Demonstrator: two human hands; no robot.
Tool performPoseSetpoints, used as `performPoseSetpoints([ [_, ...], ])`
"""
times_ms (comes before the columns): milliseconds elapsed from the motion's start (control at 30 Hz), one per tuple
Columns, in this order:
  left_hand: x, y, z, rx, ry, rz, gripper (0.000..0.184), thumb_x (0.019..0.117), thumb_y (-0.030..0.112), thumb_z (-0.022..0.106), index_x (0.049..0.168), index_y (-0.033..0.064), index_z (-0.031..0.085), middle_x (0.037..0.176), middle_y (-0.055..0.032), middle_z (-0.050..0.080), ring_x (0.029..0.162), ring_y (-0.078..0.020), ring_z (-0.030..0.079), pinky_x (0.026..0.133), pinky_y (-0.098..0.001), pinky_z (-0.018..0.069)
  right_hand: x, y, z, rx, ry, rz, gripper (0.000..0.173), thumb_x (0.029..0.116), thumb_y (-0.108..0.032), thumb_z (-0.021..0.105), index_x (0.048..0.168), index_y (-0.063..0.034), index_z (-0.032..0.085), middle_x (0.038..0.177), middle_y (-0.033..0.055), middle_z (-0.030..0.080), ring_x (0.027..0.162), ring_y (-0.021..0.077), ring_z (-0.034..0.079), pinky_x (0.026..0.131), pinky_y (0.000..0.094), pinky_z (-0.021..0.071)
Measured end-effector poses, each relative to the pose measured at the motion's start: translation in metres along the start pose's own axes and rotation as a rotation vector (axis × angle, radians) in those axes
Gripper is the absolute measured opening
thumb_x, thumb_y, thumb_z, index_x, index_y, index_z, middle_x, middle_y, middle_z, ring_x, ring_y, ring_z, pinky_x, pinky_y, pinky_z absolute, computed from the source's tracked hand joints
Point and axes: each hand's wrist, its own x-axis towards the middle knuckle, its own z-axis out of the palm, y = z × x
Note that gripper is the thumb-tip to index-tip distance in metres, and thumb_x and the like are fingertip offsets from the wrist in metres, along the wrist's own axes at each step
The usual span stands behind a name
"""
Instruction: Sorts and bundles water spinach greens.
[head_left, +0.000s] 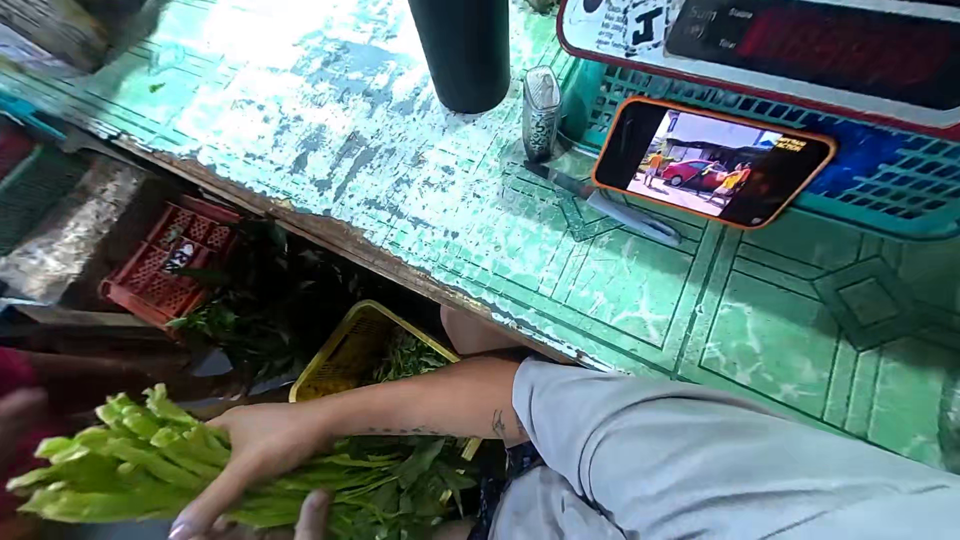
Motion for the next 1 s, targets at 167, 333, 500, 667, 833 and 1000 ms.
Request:
performPoseSetpoints([
  [167, -0.014, -0.009, 0.030, 0.179, 0.059, -0.146, 0.100, 0.0735, 0.021, 0.088, 0.148, -0.0131, 0.031, 0.135, -0.0254, 0.058, 0.125, -0.0171, 0.060, 0.109, -0.0304, 0.0478, -0.003, 0.008, 0.012, 0.049, 0.096, -0.026, 0.047, 0.0818, 0.001, 0.079, 0.123, 0.0127, 0.058, 0.105, 0.0205, 0.067, 0.094, 0.0189, 0.066, 0.087, 0.0366, 0.0556],
  [333, -0.012, 0.005, 0.034, 0.367, 0.119, -0.254, 0.086, 0.0727, 0.017, 0.086, 0.141, -0.0135, 0.045, 0.132, -0.0313, 0.059, 0.126, -0.0347, 0.059, 0.110, -0.0467, 0.0444, -0.003, 0.016, 0.018, 0.052, 0.193, -0.049, 0.055, 0.0802, 0.003, 0.080, 0.129, 0.0128, 0.056, 0.112, 0.0244, 0.067, 0.102, 0.0238, 0.067, 0.093, 0.0399, 0.0551],
  [500, -0.007, 0.001, 0.031, 0.375, 0.218, -0.200, 0.084, 0.0683, 0.015, 0.087, 0.135, -0.0162, 0.047, 0.128, -0.0312, 0.060, 0.122, -0.0335, 0.060, 0.107, -0.0422, 0.0465, -0.002, 0.014, 0.025, 0.052, 0.214, -0.106, 0.055, 0.0786, 0.002, 0.081, 0.126, 0.0133, 0.057, 0.110, 0.0233, 0.067, 0.101, 0.0229, 0.067, 0.093, 0.0396, 0.0551],
  [667, -0.001, 0.008, 0.034, 0.519, 0.269, -0.245, 0.080, 0.0726, 0.023, 0.085, 0.134, -0.0150, 0.051, 0.132, -0.0320, 0.057, 0.127, -0.0372, 0.056, 0.110, -0.0454, 0.0435, -0.001, 0.009, 0.025, 0.044, 0.180, -0.116, 0.059, 0.0801, -0.002, 0.082, 0.130, 0.0135, 0.055, 0.113, 0.0237, 0.067, 0.104, 0.0225, 0.067, 0.095, 0.0378, 0.0541],
  [833, 0.012, 0.004, 0.031, 0.548, 0.262, -0.307, 0.077, 0.0738, 0.023, 0.084, 0.136, -0.0099, 0.054, 0.131, -0.0298, 0.059, 0.126, -0.0376, 0.058, 0.108, -0.0504, 0.0444, 0.004, 0.010, 0.022, 0.022, 0.294, -0.041, 0.072, 0.0824, -0.011, 0.085, 0.142, 0.0086, 0.049, 0.129, 0.0260, 0.062, 0.118, 0.0286, 0.062, 0.104, 0.0444, 0.0506],
  [1000, 0.015, -0.009, 0.038, 0.777, 0.255, -0.136, 0.053, 0.0897, 0.026, 0.072, 0.129, -0.0088, 0.061, 0.118, -0.0304, 0.067, 0.114, -0.0464, 0.064, 0.100, -0.0599, 0.0469, 0.000, 0.014, 0.032, 0.033, 0.502, 0.102, 0.099, 0.0744, -0.023, 0.093, 0.152, 0.0018, 0.037, 0.135, 0.0255, 0.060, 0.123, 0.0309, 0.061, 0.104, 0.0488, 0.0511],
])
